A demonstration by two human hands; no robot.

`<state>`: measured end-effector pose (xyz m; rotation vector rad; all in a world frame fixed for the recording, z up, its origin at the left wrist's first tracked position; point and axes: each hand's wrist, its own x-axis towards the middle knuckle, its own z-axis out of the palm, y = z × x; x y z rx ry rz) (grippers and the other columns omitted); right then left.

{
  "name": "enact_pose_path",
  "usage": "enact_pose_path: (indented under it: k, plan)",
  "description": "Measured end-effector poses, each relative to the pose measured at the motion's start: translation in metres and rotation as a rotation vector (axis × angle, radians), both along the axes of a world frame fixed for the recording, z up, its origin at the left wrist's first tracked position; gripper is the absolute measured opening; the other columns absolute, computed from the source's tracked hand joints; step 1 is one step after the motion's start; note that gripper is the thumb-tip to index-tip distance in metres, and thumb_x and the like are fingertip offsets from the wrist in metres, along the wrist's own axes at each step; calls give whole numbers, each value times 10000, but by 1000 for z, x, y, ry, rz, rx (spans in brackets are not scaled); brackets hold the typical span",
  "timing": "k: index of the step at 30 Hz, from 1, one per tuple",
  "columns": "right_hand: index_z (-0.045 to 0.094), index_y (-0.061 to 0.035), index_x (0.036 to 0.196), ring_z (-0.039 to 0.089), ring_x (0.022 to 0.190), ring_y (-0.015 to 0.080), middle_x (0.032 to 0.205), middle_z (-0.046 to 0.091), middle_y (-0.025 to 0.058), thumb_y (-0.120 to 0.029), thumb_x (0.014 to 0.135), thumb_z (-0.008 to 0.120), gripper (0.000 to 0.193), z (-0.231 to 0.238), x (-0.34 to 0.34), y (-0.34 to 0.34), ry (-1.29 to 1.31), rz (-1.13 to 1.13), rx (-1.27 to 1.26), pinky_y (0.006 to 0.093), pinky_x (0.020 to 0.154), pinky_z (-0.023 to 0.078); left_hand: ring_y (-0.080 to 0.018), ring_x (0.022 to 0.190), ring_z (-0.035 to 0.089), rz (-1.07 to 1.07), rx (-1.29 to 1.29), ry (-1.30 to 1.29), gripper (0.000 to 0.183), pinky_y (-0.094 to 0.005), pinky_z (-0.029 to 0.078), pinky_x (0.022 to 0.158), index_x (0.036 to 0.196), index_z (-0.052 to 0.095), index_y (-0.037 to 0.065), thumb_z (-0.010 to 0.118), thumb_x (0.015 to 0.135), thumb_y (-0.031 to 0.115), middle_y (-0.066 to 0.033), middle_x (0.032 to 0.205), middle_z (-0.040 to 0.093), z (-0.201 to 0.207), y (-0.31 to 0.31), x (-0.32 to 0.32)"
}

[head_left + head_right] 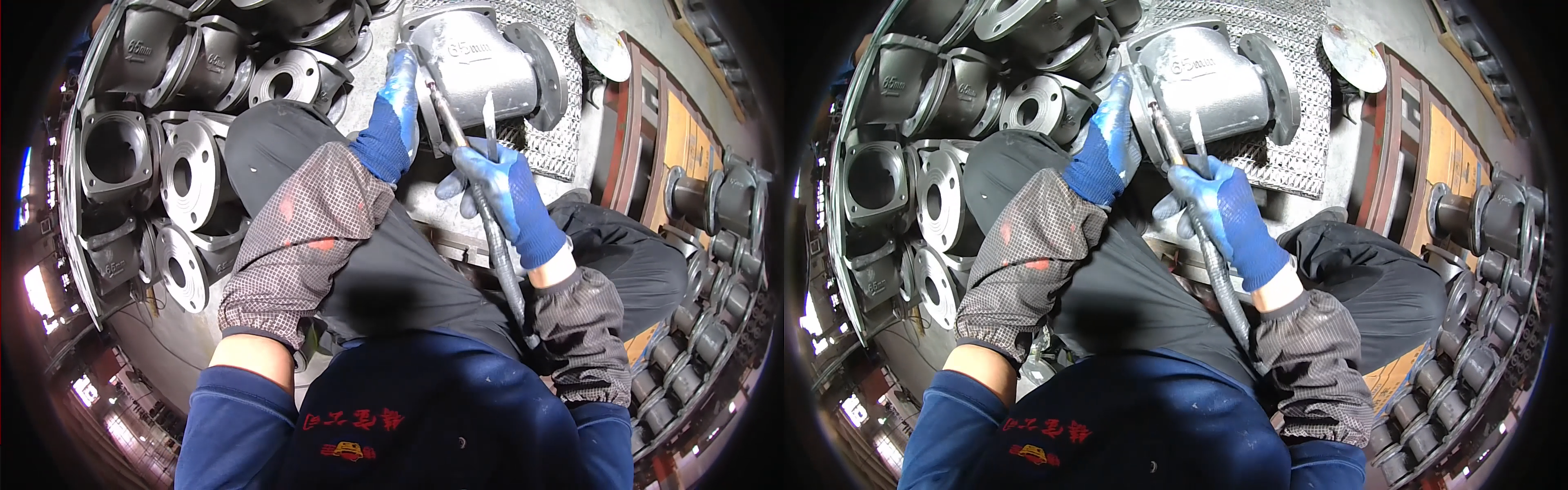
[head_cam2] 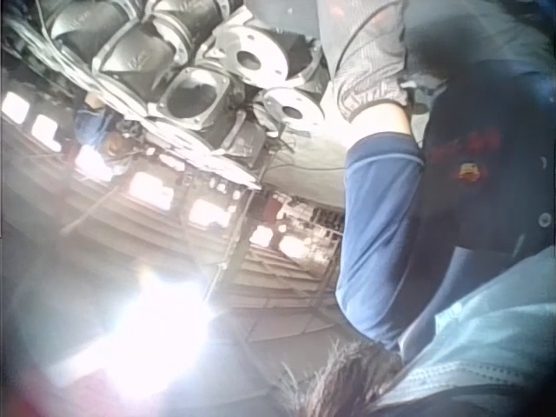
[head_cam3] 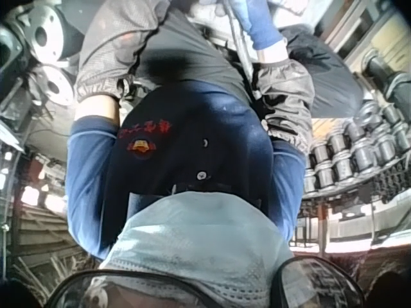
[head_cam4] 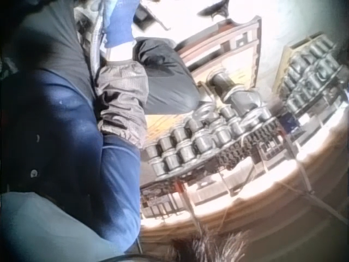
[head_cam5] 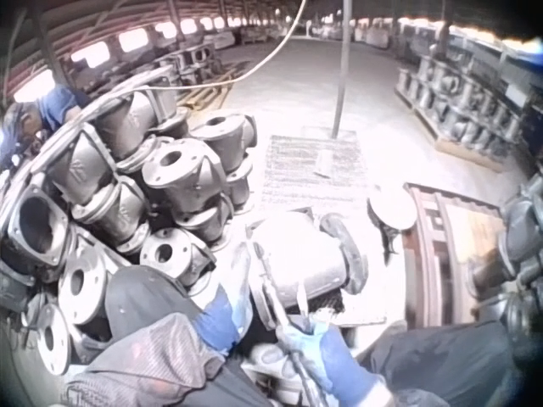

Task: The person picks up a metal component, uses a handheld grinding tool to clean the interior and exterior surfaces of its openings, rotates the part to reach different sides, and places it back onto the floor.

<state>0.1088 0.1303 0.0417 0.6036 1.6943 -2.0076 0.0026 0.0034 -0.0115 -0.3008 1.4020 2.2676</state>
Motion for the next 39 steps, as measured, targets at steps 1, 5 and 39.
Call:
enact_pose_path:
  k: [1,5,39]
  plan:
    - [573,30,1065,519,433,90,695,668,121,-269,902,539,342,-7,-2,0,-6,-8,-18,201,419,411,-191,930,590,49,-6,4,515,-330,503,808,1293,430,77,386,967,474,-95,1081,583,3,4,0]
    - [568,40,1051,511,426,91,694,666,119,-242,905,517,321,-15,7,1,38,6,12,196,410,408,-188,1051,531,14,-291,155,459,-283,404,931,1333,413,28,427,963,300,-126,1151,558,25,-9,24]
    - [572,76,1097,608,523,119,738,644,95,-169,910,554,308,14,19,1,-48,-67,78,215,404,450,-111,802,557,-192,-573,61,353,-236,477,726,1120,559,-46,590,914,240,-64,901,588,16,-12,99]
